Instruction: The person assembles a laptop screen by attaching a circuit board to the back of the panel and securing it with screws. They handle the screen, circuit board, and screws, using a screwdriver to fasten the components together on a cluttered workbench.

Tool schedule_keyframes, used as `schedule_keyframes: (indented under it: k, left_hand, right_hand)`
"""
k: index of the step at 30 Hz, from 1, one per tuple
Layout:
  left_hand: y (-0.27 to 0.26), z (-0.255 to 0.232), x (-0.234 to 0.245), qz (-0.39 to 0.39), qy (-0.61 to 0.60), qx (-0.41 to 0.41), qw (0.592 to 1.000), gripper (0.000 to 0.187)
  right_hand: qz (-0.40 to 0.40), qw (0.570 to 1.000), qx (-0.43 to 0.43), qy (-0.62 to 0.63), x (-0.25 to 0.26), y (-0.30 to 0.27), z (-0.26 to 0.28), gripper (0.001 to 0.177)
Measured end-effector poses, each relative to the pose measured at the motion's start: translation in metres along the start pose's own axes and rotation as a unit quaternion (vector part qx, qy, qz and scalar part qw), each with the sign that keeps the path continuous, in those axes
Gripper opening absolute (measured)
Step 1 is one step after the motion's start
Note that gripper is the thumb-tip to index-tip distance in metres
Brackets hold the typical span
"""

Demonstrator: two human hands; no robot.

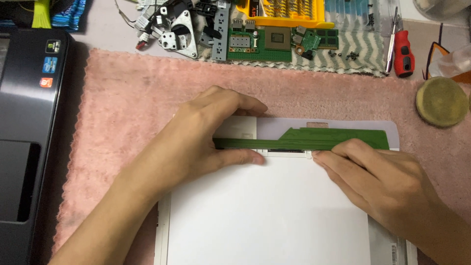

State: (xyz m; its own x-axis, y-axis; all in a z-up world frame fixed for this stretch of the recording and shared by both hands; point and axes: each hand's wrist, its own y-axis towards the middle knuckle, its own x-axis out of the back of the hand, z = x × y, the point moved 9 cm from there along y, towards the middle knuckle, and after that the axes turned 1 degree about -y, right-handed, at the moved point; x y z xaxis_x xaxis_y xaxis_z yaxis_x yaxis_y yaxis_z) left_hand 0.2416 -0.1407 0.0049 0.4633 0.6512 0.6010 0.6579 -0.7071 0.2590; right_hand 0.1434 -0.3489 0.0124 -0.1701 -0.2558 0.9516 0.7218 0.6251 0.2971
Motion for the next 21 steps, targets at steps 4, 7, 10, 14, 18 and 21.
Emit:
schedule_keyframes:
  k: [4, 7, 10, 14, 18, 21]
  left_hand:
    - [-0.001, -0.007, -0.003, -0.018, 0.031, -0.015, 0.999, 0.052]
    - [-0.003, -0.018, -0.002, -0.035, 0.101, -0.039, 0.994, 0.043]
    - [-0.007, -0.030, -0.004, -0.048, 0.192, -0.098, 0.975, 0.044]
    - [-0.010, -0.035, -0.007, -0.047, 0.228, -0.124, 0.965, 0.033]
    - [-0.009, -0.036, -0.006, -0.052, 0.193, -0.126, 0.972, 0.029]
    - [-0.009, -0.034, -0.007, -0.046, 0.201, -0.121, 0.971, 0.029]
  right_hand:
    - [-0.006, 0.999, -0.023, 0.021, -0.003, -0.002, -0.002, 0.018]
    - [-0.037, 0.999, -0.029, 0.028, 0.000, -0.005, -0.003, 0.022]
    - [-0.044, 0.998, -0.039, 0.020, 0.003, -0.003, -0.004, 0.022]
    - [-0.057, 0.996, -0.056, 0.032, 0.008, -0.001, -0.007, 0.011]
    - [-0.035, 0.998, -0.016, 0.044, 0.004, 0.002, -0.005, 0.018]
    - [-0.029, 0.999, -0.003, 0.044, 0.008, 0.010, 0.002, 0.015]
